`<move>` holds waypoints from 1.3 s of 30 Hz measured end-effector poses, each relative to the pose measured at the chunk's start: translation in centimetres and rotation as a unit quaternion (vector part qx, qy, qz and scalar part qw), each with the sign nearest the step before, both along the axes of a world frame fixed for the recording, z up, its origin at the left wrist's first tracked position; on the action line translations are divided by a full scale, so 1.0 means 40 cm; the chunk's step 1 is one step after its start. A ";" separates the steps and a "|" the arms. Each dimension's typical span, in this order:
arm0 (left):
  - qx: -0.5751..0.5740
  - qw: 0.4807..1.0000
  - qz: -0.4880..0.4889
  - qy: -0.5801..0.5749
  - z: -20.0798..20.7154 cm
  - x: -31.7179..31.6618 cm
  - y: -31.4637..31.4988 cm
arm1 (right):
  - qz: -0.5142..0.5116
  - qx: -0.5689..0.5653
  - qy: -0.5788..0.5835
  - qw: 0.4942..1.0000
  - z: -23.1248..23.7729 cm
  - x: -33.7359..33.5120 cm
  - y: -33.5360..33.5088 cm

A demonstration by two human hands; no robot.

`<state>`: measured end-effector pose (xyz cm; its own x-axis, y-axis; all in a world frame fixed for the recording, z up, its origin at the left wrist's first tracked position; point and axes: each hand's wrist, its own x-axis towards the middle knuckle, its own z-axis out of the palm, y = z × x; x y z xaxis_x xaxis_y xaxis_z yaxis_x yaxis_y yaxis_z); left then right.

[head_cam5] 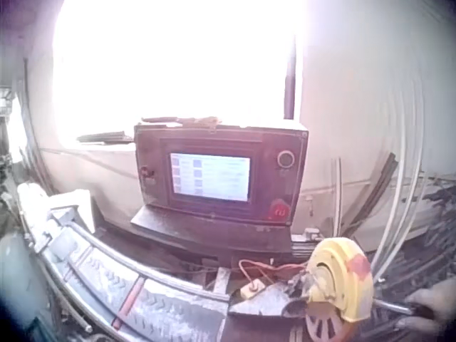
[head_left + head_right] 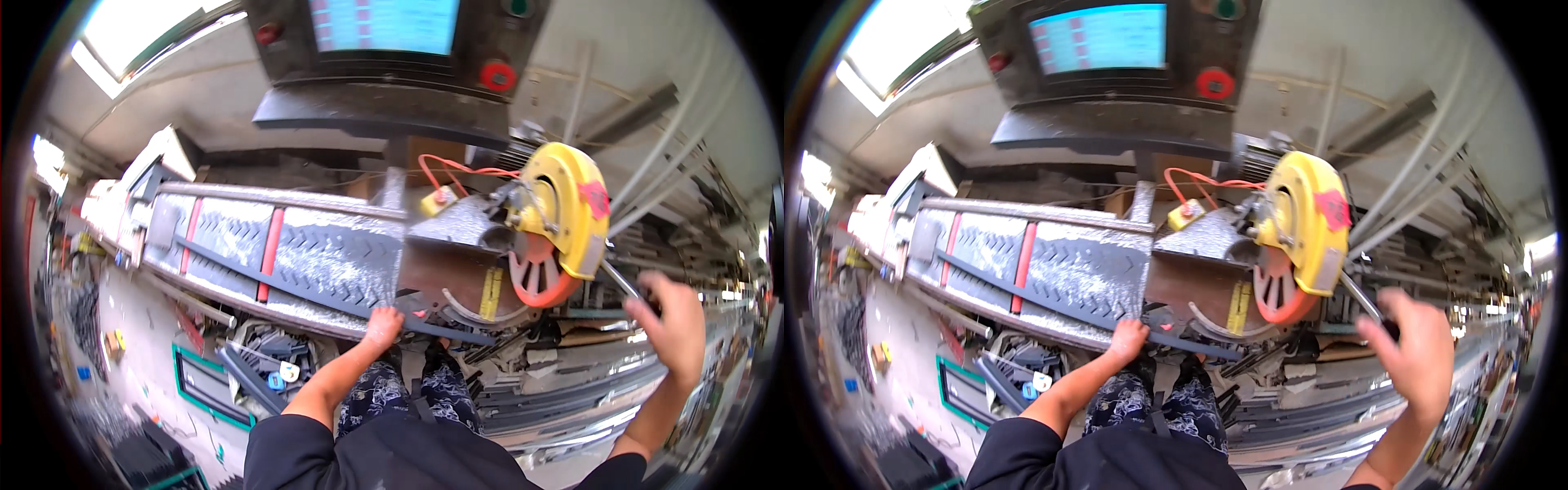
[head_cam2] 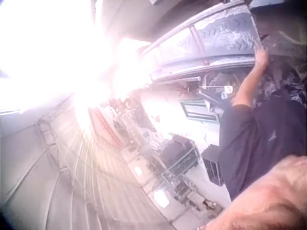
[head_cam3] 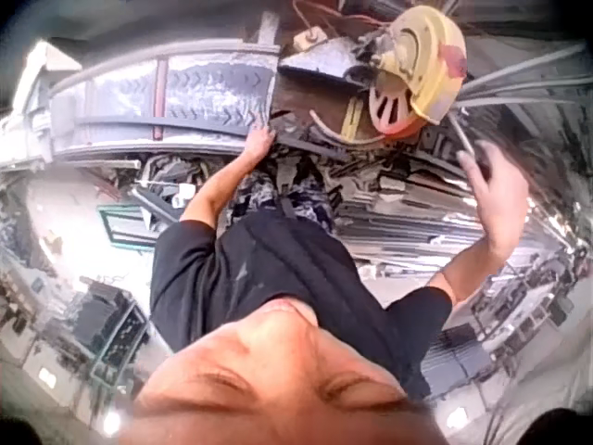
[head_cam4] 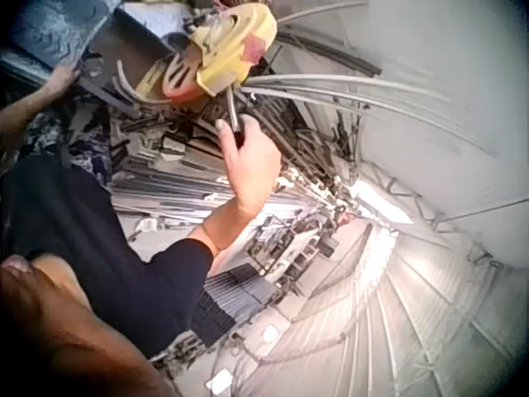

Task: The person uses a circular saw to cut a metal profile, then carries the cut pieces to a work area to fit them into a window frame, securing parts with green tape.

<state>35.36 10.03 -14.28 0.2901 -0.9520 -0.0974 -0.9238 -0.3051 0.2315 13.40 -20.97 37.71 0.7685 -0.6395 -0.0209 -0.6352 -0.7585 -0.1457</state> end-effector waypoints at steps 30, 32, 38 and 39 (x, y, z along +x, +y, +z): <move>-0.056 0.967 0.244 0.055 0.216 -0.178 0.030 | -0.159 0.099 0.105 0.977 -1.377 -0.444 -0.710; -0.074 0.959 0.266 0.057 0.211 -0.216 0.055 | -0.165 0.098 0.093 0.977 -1.396 -0.433 -0.690; -0.072 0.951 0.275 0.122 0.183 -0.263 -0.017 | -0.127 0.063 -0.054 0.988 -1.450 -0.506 -0.690; -0.070 0.950 0.279 0.123 0.189 -0.263 -0.025 | -0.117 0.087 -0.107 0.984 -1.455 -0.485 -0.671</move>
<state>24.85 9.03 -6.71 0.7386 -0.6648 -0.1116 -0.5397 -0.6824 0.4931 -5.98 -47.81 -20.47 0.6001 -0.8000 0.0004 -0.7294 -0.5473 -0.4104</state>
